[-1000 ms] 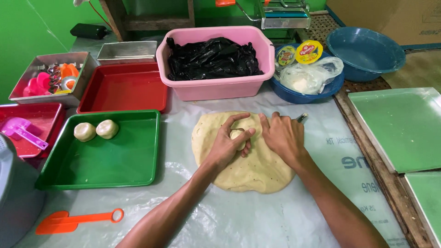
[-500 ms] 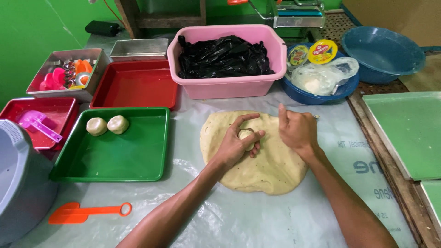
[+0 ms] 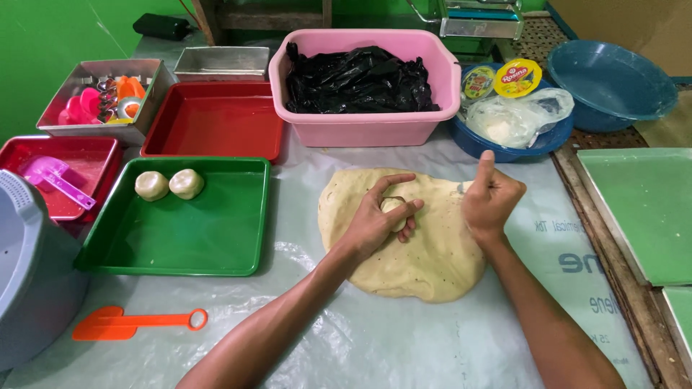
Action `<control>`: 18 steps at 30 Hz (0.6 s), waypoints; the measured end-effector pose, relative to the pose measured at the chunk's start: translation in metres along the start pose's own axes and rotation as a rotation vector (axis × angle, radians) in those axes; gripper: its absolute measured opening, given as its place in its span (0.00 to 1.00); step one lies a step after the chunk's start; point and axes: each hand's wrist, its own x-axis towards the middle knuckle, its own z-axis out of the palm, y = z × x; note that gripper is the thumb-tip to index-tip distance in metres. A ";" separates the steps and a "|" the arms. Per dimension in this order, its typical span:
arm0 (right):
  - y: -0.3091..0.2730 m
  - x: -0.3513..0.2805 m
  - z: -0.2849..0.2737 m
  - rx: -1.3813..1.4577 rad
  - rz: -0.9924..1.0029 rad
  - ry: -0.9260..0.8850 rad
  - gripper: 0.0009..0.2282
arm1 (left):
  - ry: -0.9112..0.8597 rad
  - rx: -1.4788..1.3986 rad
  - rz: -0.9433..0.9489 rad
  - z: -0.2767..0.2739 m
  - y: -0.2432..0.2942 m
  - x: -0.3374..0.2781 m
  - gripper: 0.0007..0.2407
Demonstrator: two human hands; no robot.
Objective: Shaping pieces of dough into round balls and placing them on a tray.
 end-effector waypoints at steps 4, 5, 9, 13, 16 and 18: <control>-0.008 0.005 -0.002 0.080 -0.007 0.048 0.29 | -0.003 -0.055 -0.016 -0.003 0.001 0.002 0.24; -0.013 0.007 -0.003 0.086 -0.026 0.056 0.28 | -0.003 -0.080 -0.022 -0.004 0.001 0.002 0.24; 0.005 0.005 0.000 0.093 -0.073 0.104 0.29 | -0.019 -0.208 -0.044 -0.004 0.002 0.004 0.24; -0.015 0.009 -0.013 0.254 0.044 0.064 0.25 | -0.108 -0.270 -0.061 -0.006 0.005 0.002 0.22; -0.013 0.014 -0.013 0.376 0.207 -0.118 0.19 | -0.116 -0.334 -0.070 -0.008 0.004 0.004 0.23; -0.015 0.011 -0.008 0.453 0.316 -0.218 0.13 | -0.078 -0.363 -0.075 -0.008 0.001 0.005 0.26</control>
